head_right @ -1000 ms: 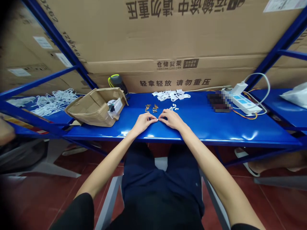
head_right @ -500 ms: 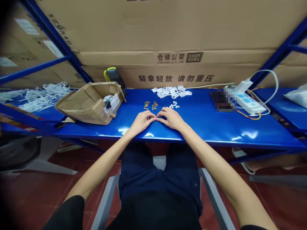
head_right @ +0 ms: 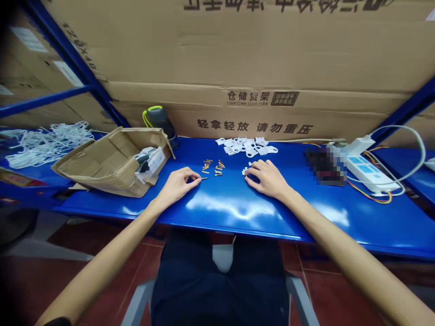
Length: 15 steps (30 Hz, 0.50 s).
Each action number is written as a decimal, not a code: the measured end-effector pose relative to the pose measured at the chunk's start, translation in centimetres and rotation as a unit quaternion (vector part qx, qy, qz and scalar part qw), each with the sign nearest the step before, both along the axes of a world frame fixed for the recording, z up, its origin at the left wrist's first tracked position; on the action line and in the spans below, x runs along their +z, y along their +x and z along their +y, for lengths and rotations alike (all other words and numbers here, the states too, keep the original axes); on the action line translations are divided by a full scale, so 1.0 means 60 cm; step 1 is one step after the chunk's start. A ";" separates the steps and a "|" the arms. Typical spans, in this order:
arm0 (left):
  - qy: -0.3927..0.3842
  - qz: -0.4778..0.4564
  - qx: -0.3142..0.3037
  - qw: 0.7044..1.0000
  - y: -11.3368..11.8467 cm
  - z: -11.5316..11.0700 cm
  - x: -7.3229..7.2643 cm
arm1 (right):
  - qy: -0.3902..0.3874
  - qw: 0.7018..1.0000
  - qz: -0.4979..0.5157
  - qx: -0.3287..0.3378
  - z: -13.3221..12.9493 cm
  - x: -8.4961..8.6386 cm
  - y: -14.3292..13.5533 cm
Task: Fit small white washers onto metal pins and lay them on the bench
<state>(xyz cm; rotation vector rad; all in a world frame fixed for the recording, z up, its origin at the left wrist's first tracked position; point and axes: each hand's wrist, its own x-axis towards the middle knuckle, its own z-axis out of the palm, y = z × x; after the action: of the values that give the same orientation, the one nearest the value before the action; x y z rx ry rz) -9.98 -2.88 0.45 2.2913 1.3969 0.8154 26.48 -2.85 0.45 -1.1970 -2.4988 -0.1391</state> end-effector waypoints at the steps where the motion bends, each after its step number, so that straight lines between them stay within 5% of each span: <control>1: 0.001 0.001 0.001 1.000 -0.004 0.011 0.000 | 0.009 1.000 -0.004 -0.005 0.007 0.000 0.003; 9: 0.017 -0.009 -0.043 0.999 -0.013 0.059 0.003 | -0.012 0.995 0.006 0.094 0.042 -0.003 -0.022; 15: 0.025 -0.017 -0.031 0.999 -0.016 0.066 0.000 | -0.025 0.999 0.043 0.023 0.062 -0.012 -0.008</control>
<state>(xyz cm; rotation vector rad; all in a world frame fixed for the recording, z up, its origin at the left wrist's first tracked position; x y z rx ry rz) -10.91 1.10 0.45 2.3348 1.2996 0.8754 25.97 0.90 -0.28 -1.1406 -2.4664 -0.0125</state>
